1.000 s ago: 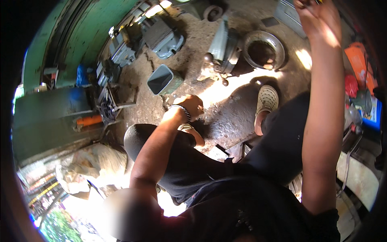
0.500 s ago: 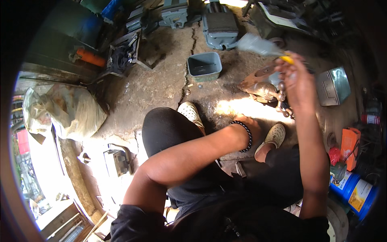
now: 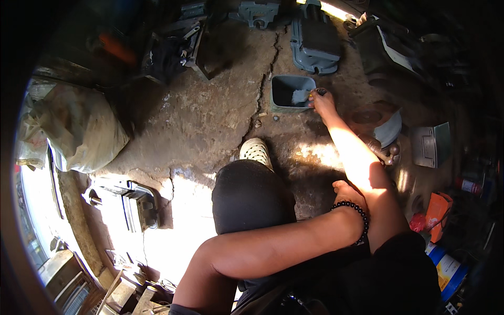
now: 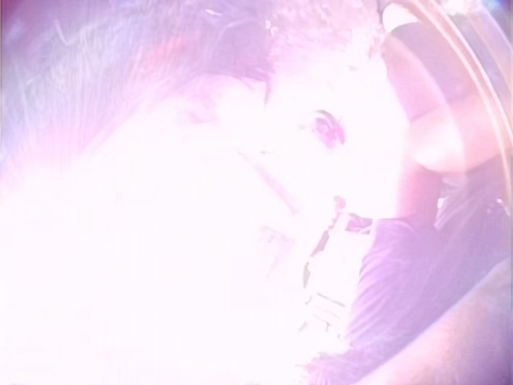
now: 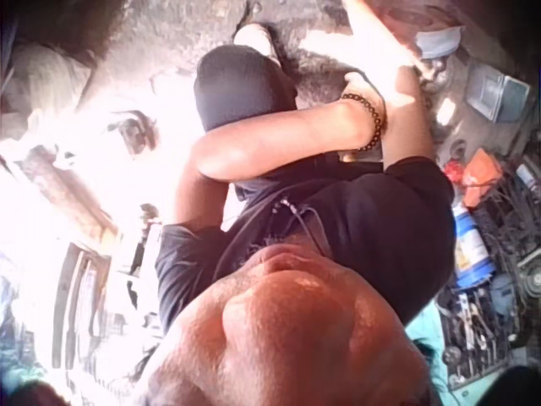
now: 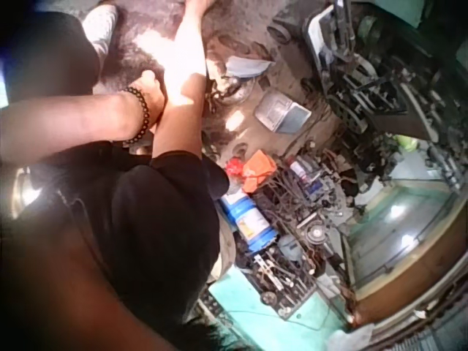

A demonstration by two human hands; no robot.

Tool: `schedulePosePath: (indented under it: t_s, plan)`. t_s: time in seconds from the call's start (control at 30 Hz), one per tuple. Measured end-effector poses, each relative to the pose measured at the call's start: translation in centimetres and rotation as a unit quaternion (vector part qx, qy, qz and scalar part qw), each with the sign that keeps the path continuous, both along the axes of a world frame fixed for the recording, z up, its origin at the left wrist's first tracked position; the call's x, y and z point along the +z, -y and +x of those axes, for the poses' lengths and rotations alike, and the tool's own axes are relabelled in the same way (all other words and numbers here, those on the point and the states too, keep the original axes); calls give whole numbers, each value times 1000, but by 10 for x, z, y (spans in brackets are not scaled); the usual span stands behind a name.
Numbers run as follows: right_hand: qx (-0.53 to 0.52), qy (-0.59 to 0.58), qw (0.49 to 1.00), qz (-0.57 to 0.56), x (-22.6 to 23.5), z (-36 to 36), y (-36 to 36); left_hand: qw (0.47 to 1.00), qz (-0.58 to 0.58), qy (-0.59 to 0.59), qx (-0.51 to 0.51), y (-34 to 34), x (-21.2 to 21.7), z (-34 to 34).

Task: The person is repairing a piece of machinery. They use a wrench to tighten bolts and a brush to clean the surface. The person also uses a cloth to wipe the machinery.

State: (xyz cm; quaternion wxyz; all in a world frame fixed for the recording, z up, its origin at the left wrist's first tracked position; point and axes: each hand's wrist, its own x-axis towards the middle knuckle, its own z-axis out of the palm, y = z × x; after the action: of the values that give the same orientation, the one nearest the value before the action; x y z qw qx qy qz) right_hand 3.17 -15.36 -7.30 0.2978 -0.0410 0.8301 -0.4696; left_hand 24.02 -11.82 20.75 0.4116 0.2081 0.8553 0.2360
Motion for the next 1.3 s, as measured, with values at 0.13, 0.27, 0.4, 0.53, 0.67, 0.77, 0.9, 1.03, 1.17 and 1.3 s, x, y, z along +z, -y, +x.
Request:
schedulePosePath:
  t_s: [0.13,0.27,0.4,0.53,0.67,0.77,0.9,1.03,1.17,1.3]
  plan:
    - [41,-96,994,32,-49,-16,-1,1000,-19,-8,15,2,-2,3]
    - [16,-154,986,58,-88,-23,-14,996,-49,-44,55,23,7,0]
    - [-22,-265,961,71,-78,-2,-32,964,-76,-140,211,66,24,1]
    - [-48,-144,969,-193,-15,59,-75,726,81,-503,462,146,18,27]
    - [-33,-28,989,-140,50,134,-153,623,10,-455,636,304,-35,22]
    - [105,-169,980,-4,80,174,-208,566,-160,-392,707,414,-127,17]
    - [27,-7,999,34,122,210,-263,503,-308,-229,775,514,-246,38]
    - [-2,50,991,123,165,231,-312,541,-365,-233,721,564,-308,69]
    - [-68,49,985,153,184,244,-333,491,-399,-229,740,592,-314,107]
    - [-2,-106,988,110,198,244,-333,429,-385,-326,749,608,-274,97]
